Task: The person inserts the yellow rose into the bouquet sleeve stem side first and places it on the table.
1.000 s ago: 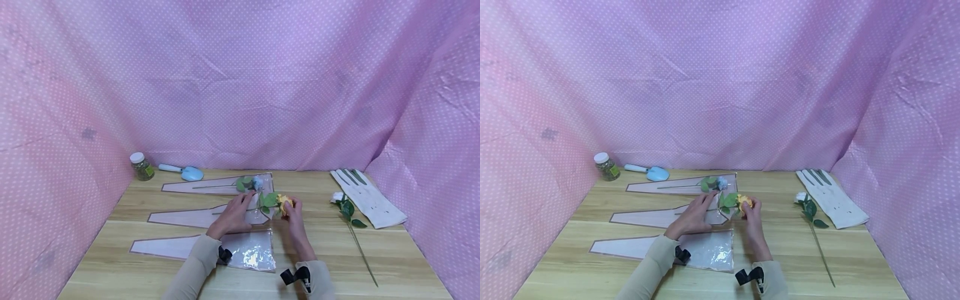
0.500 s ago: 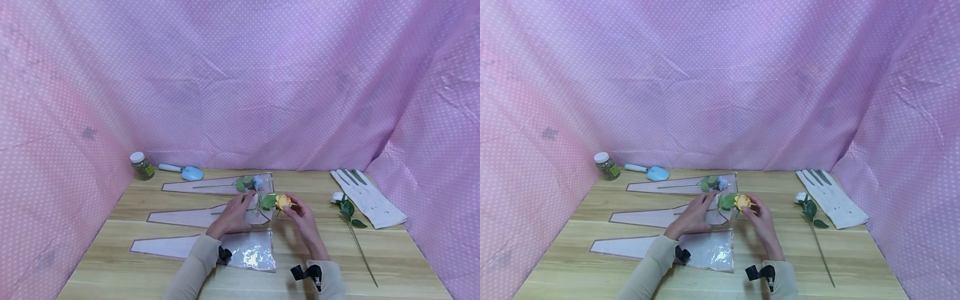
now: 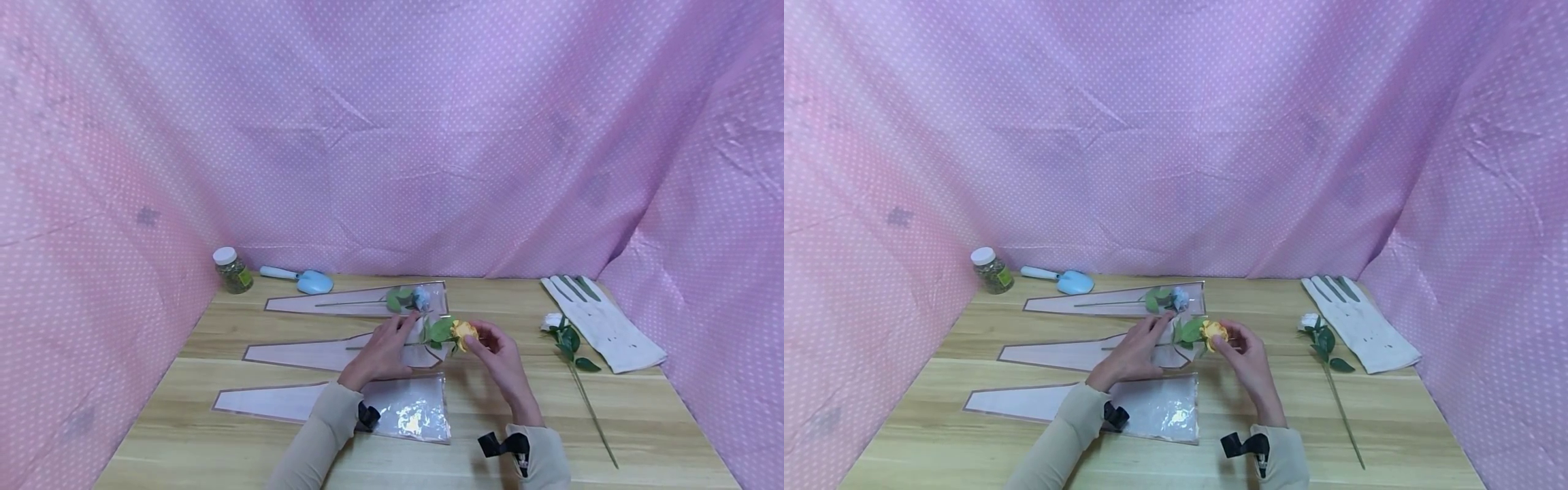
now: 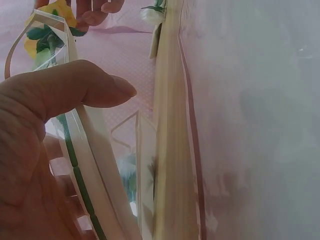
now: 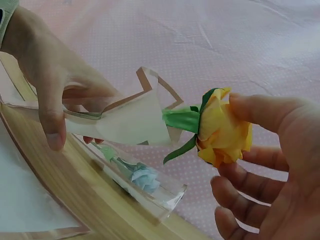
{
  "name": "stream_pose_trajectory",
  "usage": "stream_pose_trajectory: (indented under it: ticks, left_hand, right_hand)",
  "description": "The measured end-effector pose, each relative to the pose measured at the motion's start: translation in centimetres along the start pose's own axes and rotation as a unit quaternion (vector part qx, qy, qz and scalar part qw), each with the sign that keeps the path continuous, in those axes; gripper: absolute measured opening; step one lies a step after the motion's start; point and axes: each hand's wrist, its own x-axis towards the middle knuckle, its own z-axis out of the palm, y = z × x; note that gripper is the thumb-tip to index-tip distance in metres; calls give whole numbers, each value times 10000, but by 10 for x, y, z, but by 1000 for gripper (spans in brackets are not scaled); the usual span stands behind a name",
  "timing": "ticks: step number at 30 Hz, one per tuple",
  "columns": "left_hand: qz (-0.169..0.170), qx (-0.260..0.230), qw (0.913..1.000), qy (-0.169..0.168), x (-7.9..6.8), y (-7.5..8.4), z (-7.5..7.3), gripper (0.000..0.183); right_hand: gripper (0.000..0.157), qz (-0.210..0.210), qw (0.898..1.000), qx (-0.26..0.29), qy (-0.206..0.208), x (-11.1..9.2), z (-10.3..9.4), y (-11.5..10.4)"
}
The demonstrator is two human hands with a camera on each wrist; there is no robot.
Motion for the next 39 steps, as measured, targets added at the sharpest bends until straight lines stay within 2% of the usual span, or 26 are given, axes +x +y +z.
stream_pose_trajectory:
  ticks: [5,15,19,23,26,29,32,39]
  left_hand:
    - [7,-16,10000,-36,0,3,-2,112]
    - [27,63,10000,10,-1,6,-3,112]
    - [38,85,10000,30,0,7,-3,113]
    - [61,104,9999,39,0,7,-2,113]
    - [75,130,9999,40,0,6,-1,113]
    - [60,96,9999,46,-1,7,-1,113]
    - [36,38,10000,42,-1,8,-1,112]
    - [90,112,9999,88,-1,7,-1,112]
  right_hand:
    - [37,209,9997,-70,122,0,2,-4]
    - [36,329,9986,-298,271,-1,12,-13]
    - [37,96,9987,-477,143,-2,11,-14]
    - [40,-296,9980,-515,-214,-4,7,-13]
    - [41,-431,9970,-503,-397,-5,5,-14]
    - [40,-280,9975,-564,-332,-5,4,-16]
    - [38,81,9982,-581,-142,-5,5,-18]
    - [37,867,9952,-144,418,-4,4,-22]
